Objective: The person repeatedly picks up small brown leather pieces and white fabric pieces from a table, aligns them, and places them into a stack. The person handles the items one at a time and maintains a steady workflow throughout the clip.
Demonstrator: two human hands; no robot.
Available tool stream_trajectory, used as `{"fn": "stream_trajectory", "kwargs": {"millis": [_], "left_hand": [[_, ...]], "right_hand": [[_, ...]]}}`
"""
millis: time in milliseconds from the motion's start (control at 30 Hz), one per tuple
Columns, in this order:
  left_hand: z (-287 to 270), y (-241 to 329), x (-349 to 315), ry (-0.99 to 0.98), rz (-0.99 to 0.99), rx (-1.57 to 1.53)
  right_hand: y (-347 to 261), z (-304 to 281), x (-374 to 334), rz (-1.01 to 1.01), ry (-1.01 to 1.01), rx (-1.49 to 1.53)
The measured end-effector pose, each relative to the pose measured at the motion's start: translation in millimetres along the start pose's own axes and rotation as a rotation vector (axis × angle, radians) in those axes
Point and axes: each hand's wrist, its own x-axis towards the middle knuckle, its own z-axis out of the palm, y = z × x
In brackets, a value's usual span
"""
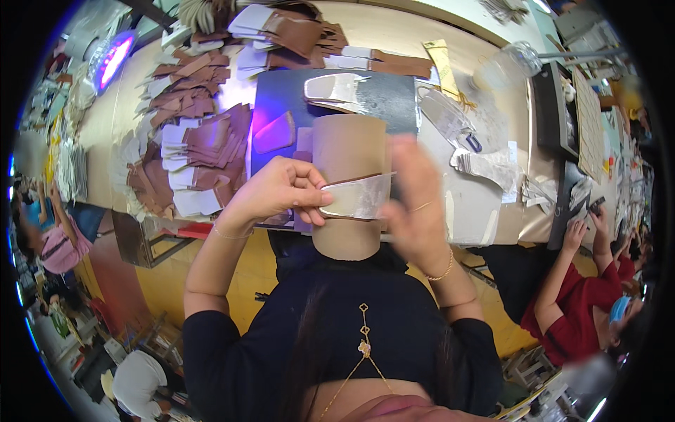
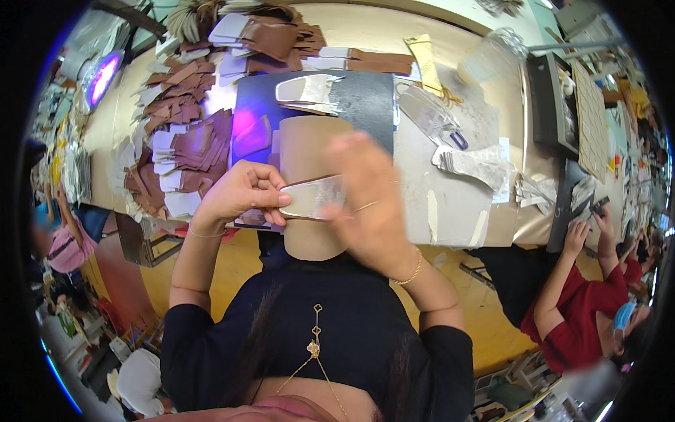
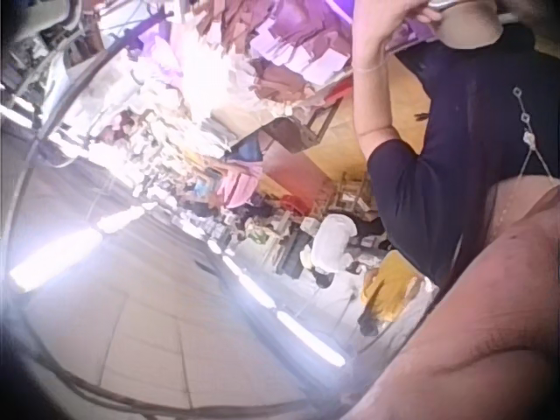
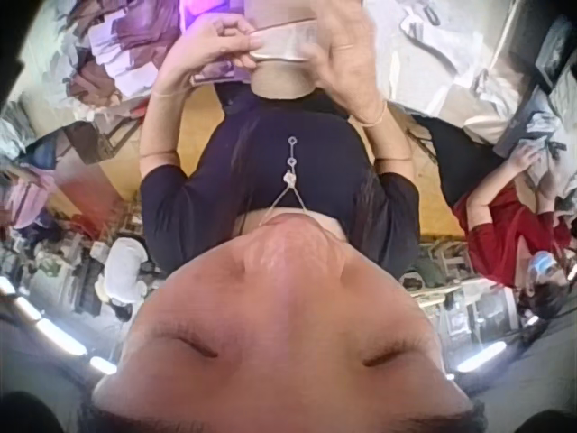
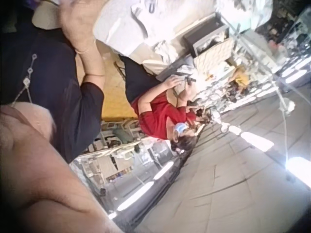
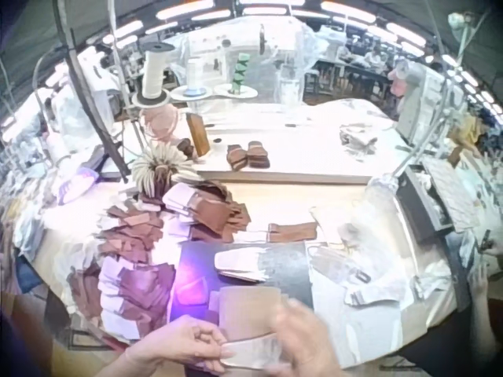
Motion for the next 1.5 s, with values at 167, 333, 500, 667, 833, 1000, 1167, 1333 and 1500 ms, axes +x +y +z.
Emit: {"fn": "stream_trajectory", "kwargs": {"millis": [167, 333, 500, 667, 833, 1000, 1167, 1333, 1500], "left_hand": [[-0.8, -5.9, 3.5, 0.001, 0.101, -0.012], [-6.5, -8.3, 5.1, -0.024, -0.027, -0.011], [-5.6, -2.5, 5.8, -0.026, -0.017, 0.016], [-11.2, 6.5, 5.4, -0.112, -0.022, 0.108], [-50.0, 32.5, 36.6, 0.1, 0.29, 0.151], [-92.5, 57.6, 94.6, 0.284, 0.309, 0.25], [-98.2, 39.7, 87.3, 0.62, 0.332, 0.653], [-59.5, -33.7, 29.7, 0.59, 0.23, 0.777], [-21.5, -86.1, 24.2, 0.828, 0.353, 0.887]], "right_hand": [[-25.6, 27.4, 2.4, -0.206, -0.42, -0.008], [-4.6, 42.7, -14.3, -0.129, -0.226, 0.135], [4.9, 37.4, -27.1, 0.146, -0.128, 0.629], [28.0, 26.6, -32.9, 0.421, -0.133, 0.833], [87.1, -4.0, -18.7, 0.399, 0.094, -0.092], [138.2, -9.7, -1.9, 0.366, 0.111, -0.887], [152.1, -3.3, -3.2, 0.311, 0.088, -1.066], [153.7, -2.1, -6.4, 0.24, 0.08, -1.111], [155.4, -2.6, -6.9, 0.203, 0.078, -1.0]]}}
